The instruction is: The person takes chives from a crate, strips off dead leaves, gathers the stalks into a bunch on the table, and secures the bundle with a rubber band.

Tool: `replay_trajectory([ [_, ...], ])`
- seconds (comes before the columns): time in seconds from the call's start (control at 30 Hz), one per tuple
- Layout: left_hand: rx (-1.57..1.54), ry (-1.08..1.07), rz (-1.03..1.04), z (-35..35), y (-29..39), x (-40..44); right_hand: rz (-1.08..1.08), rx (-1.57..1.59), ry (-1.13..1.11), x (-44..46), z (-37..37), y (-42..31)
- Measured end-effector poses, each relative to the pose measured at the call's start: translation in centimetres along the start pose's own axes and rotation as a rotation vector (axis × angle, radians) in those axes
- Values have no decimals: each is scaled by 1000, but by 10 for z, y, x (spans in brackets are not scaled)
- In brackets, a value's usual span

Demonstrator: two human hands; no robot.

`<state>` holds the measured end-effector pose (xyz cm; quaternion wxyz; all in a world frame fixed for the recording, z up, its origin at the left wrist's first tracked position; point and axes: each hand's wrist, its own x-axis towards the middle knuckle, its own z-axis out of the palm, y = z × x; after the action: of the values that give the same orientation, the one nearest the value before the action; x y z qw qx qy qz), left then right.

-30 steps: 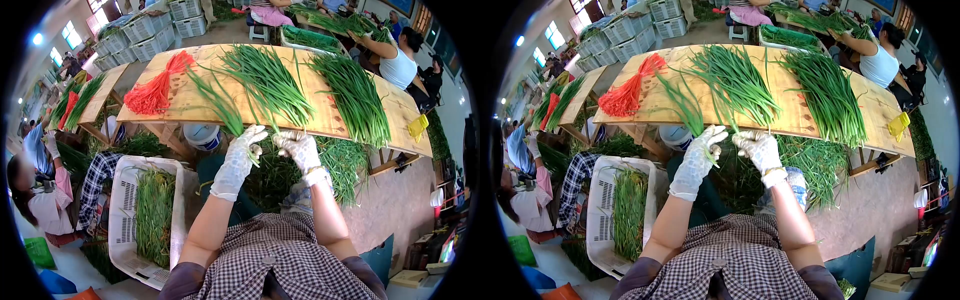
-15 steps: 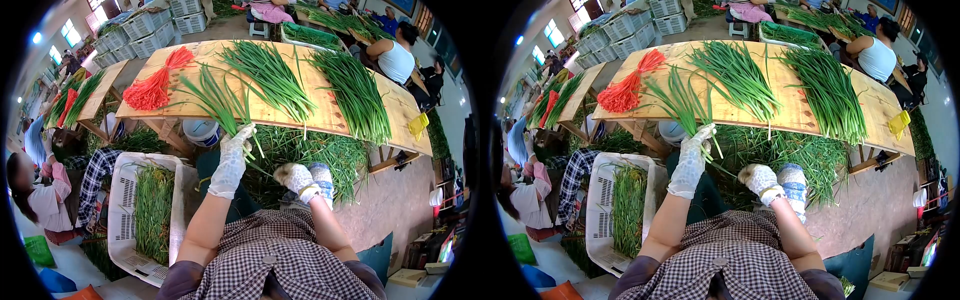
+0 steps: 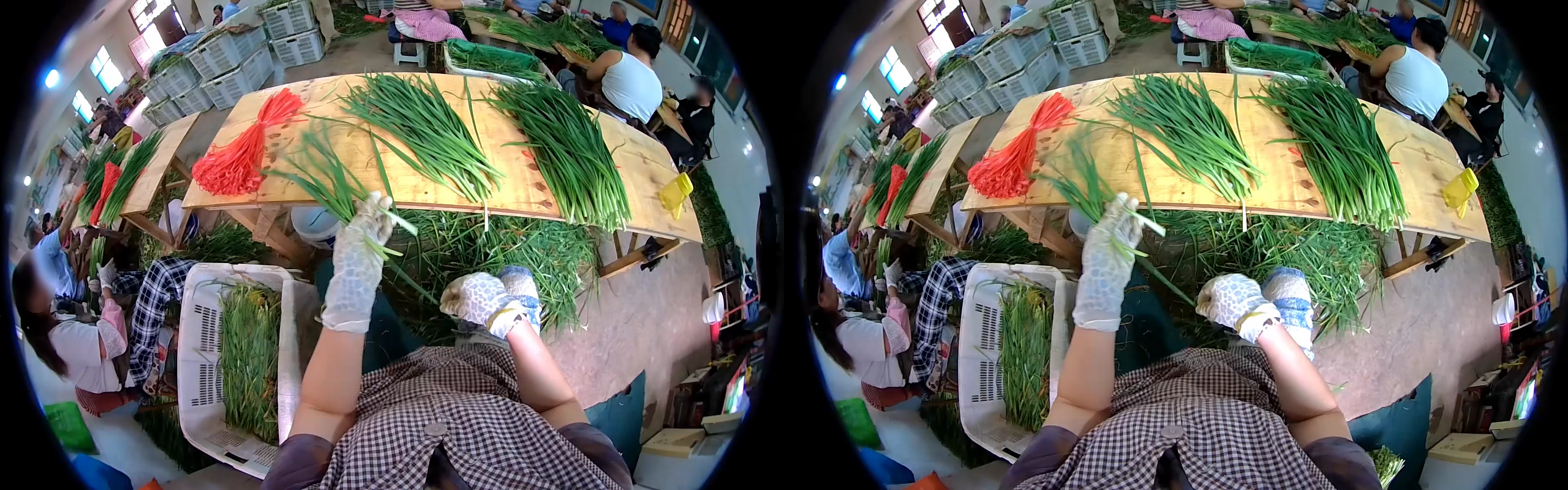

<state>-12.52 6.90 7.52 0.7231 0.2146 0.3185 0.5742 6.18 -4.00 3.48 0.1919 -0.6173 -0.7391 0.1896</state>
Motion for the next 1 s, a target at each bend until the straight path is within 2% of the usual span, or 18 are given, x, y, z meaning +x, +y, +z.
replay_trajectory([
  [0.03,-64,-79,26,6,8,-5,28,-137,81,-1,-7,-1],
  [0.07,-148,-222,14,16,15,-17,126,-99,339,7,-32,-21],
  [0.1,-150,-218,12,15,12,-18,252,-242,521,21,-55,-32],
  [0.13,-197,-273,-70,14,8,-18,206,-126,730,29,-75,-35],
  [0.17,-243,-332,-149,14,4,-17,116,-432,867,45,-85,-18],
  [0.23,-77,-66,-232,21,-8,-20,175,-748,835,74,-96,8],
  [0.3,-145,-107,-339,7,-22,-11,277,-779,592,96,-89,36],
  [0.37,-99,-40,-342,-9,-35,6,184,-338,697,77,-87,4],
  [0.4,-37,-5,-290,-2,-35,5,249,-278,701,70,-79,-7],
  [0.5,96,26,-213,7,-42,-3,197,226,478,30,-42,-27],
  [0.57,159,43,-187,-1,-52,-2,319,445,368,20,-22,-32],
  [0.63,225,102,-161,-9,-61,-8,287,943,403,28,2,-20],
  [0.67,143,66,-162,-5,-61,-20,315,985,381,30,5,-16],
  [0.77,210,204,-117,-5,-59,-18,244,863,438,28,19,-16],
  [0.83,209,300,-54,4,-49,-21,219,694,358,18,20,-22],
  [0.9,130,206,99,1,-29,-16,263,479,108,9,12,-20],
  [0.97,69,-13,194,16,6,-25,108,-86,-141,-1,3,-2],
  [1.0,-190,-256,141,15,17,-33,154,-109,85,4,-1,-5],
])
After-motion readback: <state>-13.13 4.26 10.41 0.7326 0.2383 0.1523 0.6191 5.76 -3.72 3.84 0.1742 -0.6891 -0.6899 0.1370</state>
